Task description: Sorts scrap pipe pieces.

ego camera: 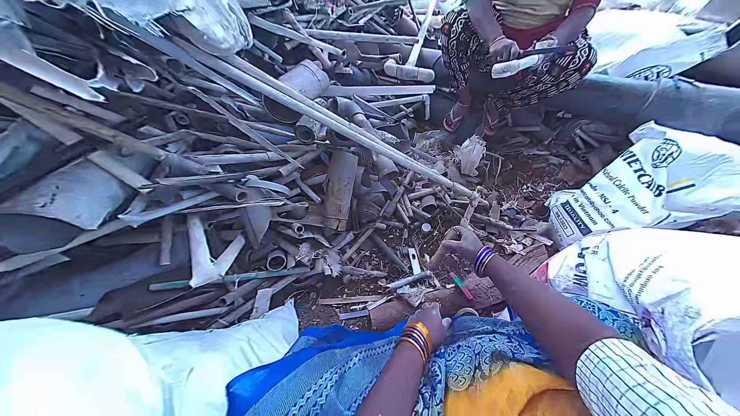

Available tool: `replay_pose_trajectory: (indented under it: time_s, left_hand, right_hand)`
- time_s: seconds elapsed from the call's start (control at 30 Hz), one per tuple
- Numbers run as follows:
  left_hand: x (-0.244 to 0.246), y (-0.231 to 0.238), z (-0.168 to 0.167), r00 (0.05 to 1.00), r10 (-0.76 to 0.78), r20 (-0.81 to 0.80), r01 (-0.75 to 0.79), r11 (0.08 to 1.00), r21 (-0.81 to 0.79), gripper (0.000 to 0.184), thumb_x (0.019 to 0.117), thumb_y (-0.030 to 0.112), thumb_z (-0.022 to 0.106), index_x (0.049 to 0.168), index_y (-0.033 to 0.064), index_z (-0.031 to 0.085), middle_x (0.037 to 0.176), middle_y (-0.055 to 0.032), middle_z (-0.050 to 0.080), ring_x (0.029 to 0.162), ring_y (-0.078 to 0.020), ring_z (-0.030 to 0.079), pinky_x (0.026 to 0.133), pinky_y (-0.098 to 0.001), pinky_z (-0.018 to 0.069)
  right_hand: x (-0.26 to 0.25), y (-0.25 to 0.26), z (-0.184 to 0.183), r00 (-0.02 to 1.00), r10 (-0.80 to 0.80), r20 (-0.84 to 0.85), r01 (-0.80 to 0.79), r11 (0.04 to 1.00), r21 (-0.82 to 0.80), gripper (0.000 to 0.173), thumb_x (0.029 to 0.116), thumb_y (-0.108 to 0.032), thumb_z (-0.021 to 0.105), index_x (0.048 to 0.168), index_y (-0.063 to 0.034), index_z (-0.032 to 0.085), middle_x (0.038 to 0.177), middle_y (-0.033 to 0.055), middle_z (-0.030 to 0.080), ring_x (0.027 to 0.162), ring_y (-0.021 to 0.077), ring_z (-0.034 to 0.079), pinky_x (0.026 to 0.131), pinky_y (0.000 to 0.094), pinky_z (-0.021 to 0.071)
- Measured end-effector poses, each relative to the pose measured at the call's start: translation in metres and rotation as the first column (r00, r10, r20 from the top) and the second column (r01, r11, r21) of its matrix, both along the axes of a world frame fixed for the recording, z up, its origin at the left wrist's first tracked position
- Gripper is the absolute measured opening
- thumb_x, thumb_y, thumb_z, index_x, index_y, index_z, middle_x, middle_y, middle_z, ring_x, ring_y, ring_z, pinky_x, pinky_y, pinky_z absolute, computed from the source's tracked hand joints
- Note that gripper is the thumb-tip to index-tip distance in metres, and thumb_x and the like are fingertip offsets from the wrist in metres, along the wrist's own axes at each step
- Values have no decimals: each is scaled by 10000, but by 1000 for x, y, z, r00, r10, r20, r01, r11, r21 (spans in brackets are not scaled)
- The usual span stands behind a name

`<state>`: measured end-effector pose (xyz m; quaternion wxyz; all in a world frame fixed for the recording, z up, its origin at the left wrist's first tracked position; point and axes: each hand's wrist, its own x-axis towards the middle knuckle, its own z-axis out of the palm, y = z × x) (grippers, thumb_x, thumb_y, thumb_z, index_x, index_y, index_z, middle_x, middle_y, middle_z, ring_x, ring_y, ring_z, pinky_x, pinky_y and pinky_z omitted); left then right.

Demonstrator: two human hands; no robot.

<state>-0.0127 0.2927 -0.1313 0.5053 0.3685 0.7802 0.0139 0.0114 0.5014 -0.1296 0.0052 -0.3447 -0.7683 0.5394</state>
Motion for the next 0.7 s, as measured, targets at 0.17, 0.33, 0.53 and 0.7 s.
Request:
replay_pose_trajectory:
  time_s: [0.17,0.33,0.53,0.7]
  left_hand:
    - [-19,-10,29,846,531,55,-481,715,506,865,981,275,699,1614,-9,181,1592,-264,369,1374,-361,527,1135,-458,438]
    - [-25,-27,30,789,514,337,-536,306,787,772,914,198,761,1544,-39,382,1476,-259,512,1209,-285,642,1018,-356,531]
    - [-23,-38,23,784,596,175,-388,250,887,404,940,131,715,1298,-52,670,1269,-228,689,1188,-291,675,1054,-385,505]
    - [-35,-36,13,686,712,152,-364,155,918,270,951,23,657,1198,-64,724,1210,-224,723,1176,-308,692,1069,-404,501]
  right_hand:
    - [38,-38,81,788,-560,-256,346,746,-568,213,1036,3,538,1241,28,485,982,160,660,783,220,718,707,349,633]
    - [59,-62,64,608,-759,-234,419,557,-717,210,1069,-62,493,1265,9,484,943,157,690,770,222,729,675,342,632]
    - [40,-80,55,688,-680,-255,382,637,-669,195,1056,-17,509,1246,-1,464,924,133,684,734,194,724,666,313,630]
    - [34,-85,45,782,-460,-421,157,799,-581,190,1003,25,515,1192,7,509,953,123,732,780,211,753,709,339,650]
